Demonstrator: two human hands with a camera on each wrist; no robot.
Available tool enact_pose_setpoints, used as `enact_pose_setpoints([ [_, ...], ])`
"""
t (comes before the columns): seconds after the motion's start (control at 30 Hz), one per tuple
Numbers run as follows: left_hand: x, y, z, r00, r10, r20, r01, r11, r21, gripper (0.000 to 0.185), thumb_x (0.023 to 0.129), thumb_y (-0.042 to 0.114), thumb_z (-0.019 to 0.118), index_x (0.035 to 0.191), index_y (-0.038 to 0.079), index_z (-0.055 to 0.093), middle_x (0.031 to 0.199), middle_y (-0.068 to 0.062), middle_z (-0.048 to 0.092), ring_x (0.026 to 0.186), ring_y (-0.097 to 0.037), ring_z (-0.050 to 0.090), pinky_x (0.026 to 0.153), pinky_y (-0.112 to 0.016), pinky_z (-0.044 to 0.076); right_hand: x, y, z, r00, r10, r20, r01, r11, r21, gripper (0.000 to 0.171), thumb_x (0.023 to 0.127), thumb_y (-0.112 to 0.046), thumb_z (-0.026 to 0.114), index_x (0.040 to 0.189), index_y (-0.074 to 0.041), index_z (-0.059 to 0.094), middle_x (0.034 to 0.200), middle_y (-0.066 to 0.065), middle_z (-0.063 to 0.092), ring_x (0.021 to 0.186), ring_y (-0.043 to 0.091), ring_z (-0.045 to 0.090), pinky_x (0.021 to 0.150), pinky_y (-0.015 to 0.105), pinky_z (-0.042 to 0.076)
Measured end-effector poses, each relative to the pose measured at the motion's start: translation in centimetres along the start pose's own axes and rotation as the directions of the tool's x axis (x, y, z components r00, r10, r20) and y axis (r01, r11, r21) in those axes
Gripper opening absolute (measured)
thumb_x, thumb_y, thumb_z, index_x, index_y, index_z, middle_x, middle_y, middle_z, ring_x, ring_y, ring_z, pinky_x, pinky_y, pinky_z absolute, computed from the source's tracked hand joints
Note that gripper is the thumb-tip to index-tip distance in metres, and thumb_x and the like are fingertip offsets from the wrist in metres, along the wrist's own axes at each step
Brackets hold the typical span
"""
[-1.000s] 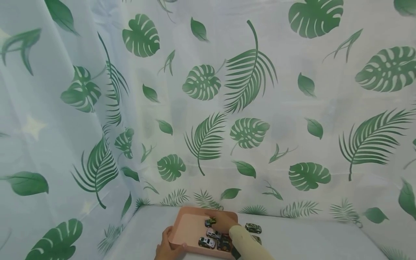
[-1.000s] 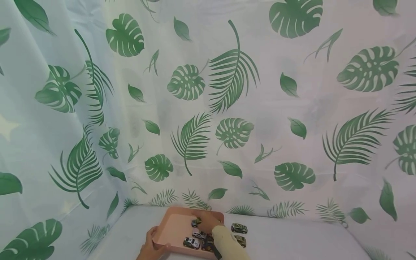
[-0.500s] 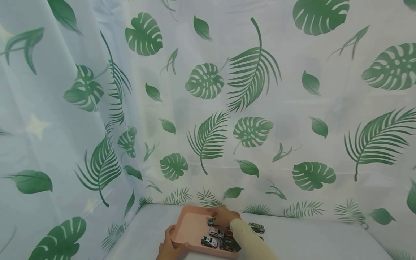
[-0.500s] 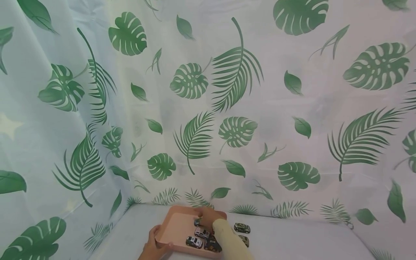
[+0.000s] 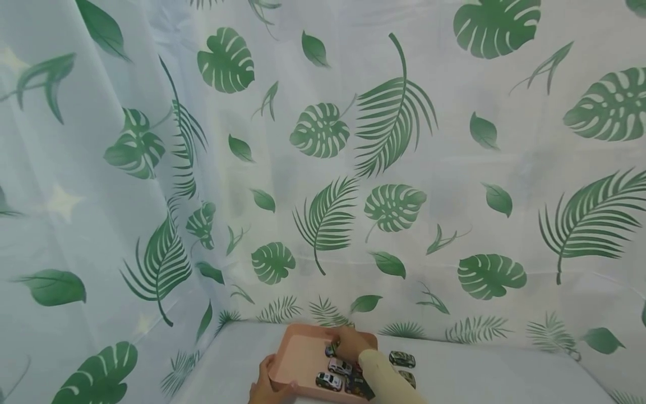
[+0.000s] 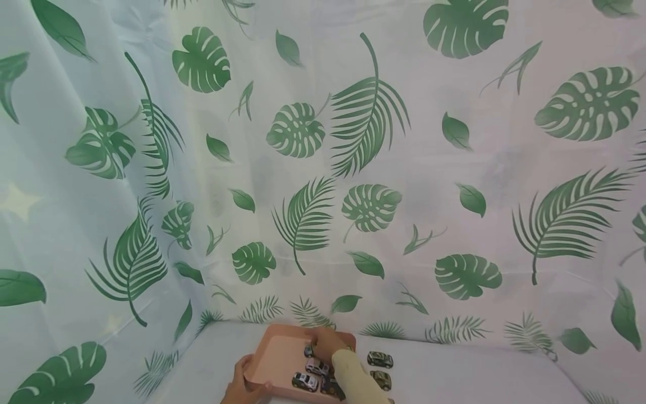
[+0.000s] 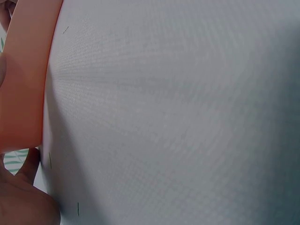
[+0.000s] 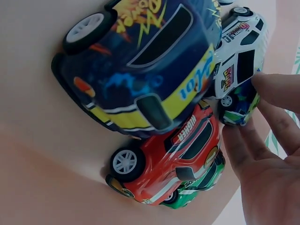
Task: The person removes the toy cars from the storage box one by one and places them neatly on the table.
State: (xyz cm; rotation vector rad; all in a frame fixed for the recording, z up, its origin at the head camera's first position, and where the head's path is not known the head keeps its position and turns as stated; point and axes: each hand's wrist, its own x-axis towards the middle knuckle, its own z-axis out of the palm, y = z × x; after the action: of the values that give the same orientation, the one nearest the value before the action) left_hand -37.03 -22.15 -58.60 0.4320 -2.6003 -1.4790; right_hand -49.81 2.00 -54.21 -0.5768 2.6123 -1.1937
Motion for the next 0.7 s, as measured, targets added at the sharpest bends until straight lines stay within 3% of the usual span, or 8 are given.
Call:
enact_pose_setpoints([
  [0.2, -0.20, -0.10, -0.05, 0.999, 0.035, 0.011, -0.034, 0.999, -0.010, 0.106, 0.082, 0.053, 0.091, 0.151, -0.003, 0.033, 0.154, -0.036, 0.043, 0.141, -0.066, 0.033, 0.115, -0.083, 0.008, -0.40, 0.33, 0.09, 0.998, -0.048, -0.037, 0.046, 0.998, -0.047, 0.064, 0.078, 0.018, 0.068, 0.137, -0.005, 0.071, 0.098, 0.006, 0.073, 0.079, 0.022, 0.064, 0.066, 0.037, 0.056],
  [0.4, -0.28, -0.01, -0.36, 0.999, 0.047, 0.025, -0.047, 0.999, -0.022, 0.108, 0.082, 0.052, 0.091, 0.152, -0.004, 0.031, 0.156, -0.037, 0.041, 0.143, -0.067, 0.029, 0.116, -0.083, 0.005, -0.13, 0.79, 0.16, 0.997, -0.069, -0.017, 0.068, 0.996, -0.054, 0.071, 0.074, 0.020, 0.065, 0.139, -0.007, 0.071, 0.097, 0.006, 0.072, 0.079, 0.022, 0.063, 0.064, 0.036, 0.054],
  [0.57, -0.35, 0.02, -0.23, 0.999, 0.037, 0.023, -0.036, 0.999, -0.022, 0.110, 0.080, 0.056, 0.092, 0.152, -0.002, 0.032, 0.156, -0.036, 0.041, 0.142, -0.070, 0.027, 0.115, -0.083, 0.007, -0.25, 0.89, 0.04, 0.997, -0.076, -0.012, 0.075, 0.996, -0.047, 0.067, 0.077, 0.018, 0.067, 0.139, -0.006, 0.071, 0.097, 0.007, 0.072, 0.081, 0.023, 0.062, 0.071, 0.041, 0.056],
  [0.7, -0.19, -0.18, -0.07, 0.997, 0.073, 0.014, -0.073, 0.997, -0.029, 0.109, 0.081, 0.057, 0.090, 0.151, -0.002, 0.032, 0.153, -0.035, 0.043, 0.140, -0.067, 0.033, 0.114, -0.084, 0.009, -0.45, 0.76, -0.34, 0.995, -0.099, -0.007, 0.099, 0.995, -0.027, 0.064, 0.079, 0.016, 0.071, 0.140, -0.003, 0.069, 0.096, 0.005, 0.072, 0.080, 0.022, 0.063, 0.070, 0.040, 0.058],
])
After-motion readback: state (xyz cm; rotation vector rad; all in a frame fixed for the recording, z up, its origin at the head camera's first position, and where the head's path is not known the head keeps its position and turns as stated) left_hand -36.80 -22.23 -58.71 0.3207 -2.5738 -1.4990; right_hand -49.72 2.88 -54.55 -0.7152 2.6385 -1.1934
